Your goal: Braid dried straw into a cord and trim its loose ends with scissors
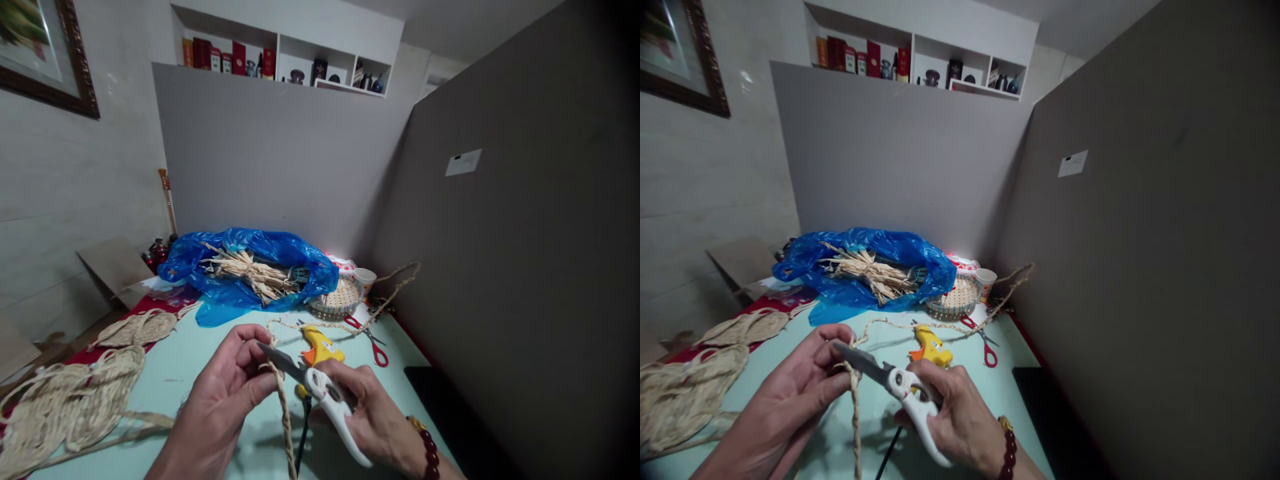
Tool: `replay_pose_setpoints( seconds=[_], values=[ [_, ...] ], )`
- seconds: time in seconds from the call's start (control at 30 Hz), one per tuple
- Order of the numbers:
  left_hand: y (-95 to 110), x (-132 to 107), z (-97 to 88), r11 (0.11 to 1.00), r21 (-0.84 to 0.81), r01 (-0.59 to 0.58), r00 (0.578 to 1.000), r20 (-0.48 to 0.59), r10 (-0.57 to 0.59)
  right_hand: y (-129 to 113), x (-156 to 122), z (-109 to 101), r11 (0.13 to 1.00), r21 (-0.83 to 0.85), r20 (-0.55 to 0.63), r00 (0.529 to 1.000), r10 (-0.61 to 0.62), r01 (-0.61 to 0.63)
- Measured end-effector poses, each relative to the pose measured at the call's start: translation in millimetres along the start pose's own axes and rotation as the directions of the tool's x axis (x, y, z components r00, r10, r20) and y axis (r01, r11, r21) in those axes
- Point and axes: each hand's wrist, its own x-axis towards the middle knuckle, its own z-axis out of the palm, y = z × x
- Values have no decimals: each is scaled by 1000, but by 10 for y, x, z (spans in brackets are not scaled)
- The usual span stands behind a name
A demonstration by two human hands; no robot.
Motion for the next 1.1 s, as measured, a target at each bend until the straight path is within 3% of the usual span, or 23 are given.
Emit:
replay_pose_setpoints(
  seconds=[0.13, 0.2, 0.27, 0.4, 0.6, 1.1],
  values=[
    [-44, -11, 23, 999, -34, -3, 999, 51, 5, 13, 34, 0, 920, 358, 8, 986, 165, -156],
    [-62, -17, 16, 1000, -2, -20, 999, 35, 20, 38, 55, -34, 878, 435, -25, 972, 233, -199],
    [-71, -19, -5, 998, 43, -43, 999, 1, 43, 58, 68, -79, 915, 361, -102, 968, 231, -181],
    [-58, -24, -35, 986, 160, -48, 995, -84, 62, 42, 52, -148, 996, 27, -189, 978, 89, -85],
    [27, -73, 50, 947, 285, -146, 955, -209, 210, -1, 13, -228, 946, -305, -41, 991, -125, 107],
    [-56, -49, 32, 841, 467, -273, 924, -117, 365, 70, -10, -338, 805, -532, 38, 957, -288, 263]
  ],
)
